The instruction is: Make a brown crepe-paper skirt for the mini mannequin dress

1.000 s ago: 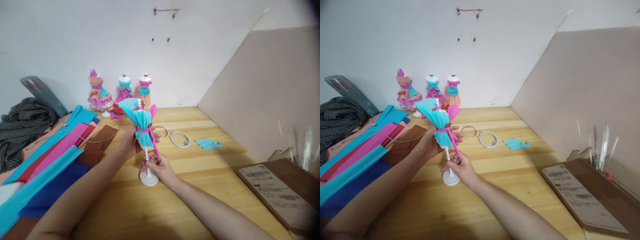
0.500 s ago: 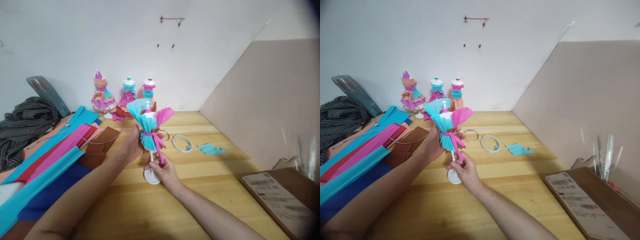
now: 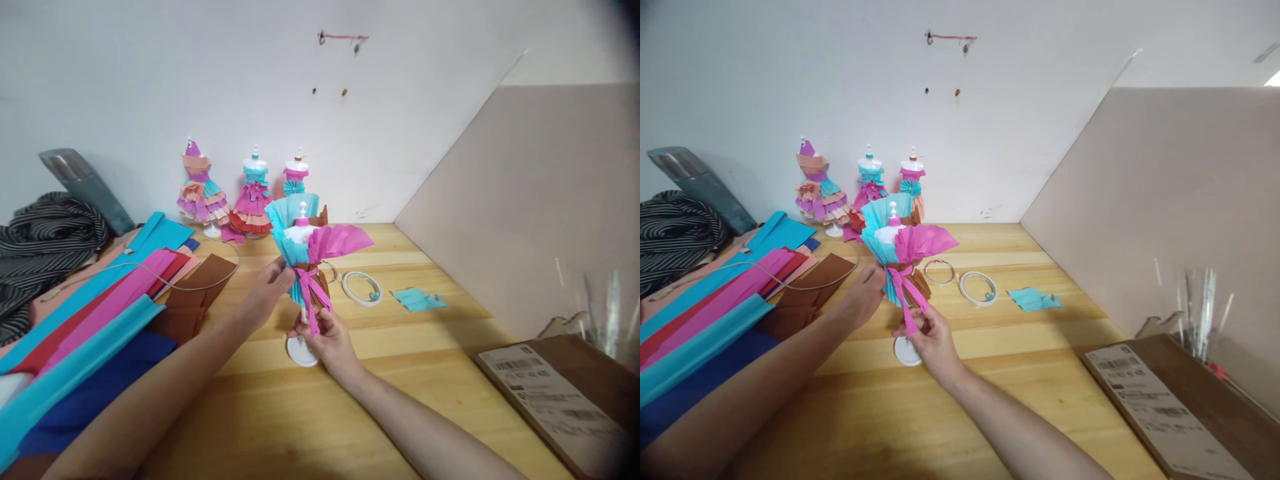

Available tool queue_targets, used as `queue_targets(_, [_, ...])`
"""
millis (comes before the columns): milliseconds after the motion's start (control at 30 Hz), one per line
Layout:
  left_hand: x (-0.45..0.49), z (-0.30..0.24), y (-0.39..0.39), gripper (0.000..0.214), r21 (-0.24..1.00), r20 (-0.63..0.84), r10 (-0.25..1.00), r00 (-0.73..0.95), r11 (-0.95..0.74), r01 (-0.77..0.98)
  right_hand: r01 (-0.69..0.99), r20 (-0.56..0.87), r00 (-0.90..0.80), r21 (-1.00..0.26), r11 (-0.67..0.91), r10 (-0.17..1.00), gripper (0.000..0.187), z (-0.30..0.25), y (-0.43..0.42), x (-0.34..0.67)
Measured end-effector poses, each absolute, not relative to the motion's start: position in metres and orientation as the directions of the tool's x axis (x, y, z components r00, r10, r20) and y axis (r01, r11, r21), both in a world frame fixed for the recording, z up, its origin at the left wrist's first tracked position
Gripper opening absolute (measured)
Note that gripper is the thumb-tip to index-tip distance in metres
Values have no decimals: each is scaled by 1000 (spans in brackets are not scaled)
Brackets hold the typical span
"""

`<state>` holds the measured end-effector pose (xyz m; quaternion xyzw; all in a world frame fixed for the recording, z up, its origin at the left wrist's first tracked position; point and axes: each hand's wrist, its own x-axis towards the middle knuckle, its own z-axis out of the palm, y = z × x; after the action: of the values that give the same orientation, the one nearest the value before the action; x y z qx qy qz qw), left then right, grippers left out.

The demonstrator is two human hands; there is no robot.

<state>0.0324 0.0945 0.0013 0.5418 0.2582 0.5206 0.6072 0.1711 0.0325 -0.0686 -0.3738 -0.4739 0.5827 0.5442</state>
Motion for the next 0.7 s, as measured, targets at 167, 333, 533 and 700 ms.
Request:
queue_targets(167, [29, 17, 92, 23, 941, 256, 901, 349, -150, -302, -236, 107, -134, -969, 74, 985, 31, -71, 33, 172])
queue_targets(333, [31, 33, 83, 34, 966, 237, 893, 383, -175, -191, -144, 139, -173, -983, 115, 975, 25, -69, 31, 174])
queue_targets(533, [31, 29, 83, 43, 938, 336, 864, 375, -272, -214, -68, 185, -218, -982, 174, 958, 25, -70, 30, 175])
queue_targets(700, [27, 24, 87, 49, 937, 339, 849, 405, -268, -223, -24, 241, -244, -970, 242, 939, 25, -70, 30, 175])
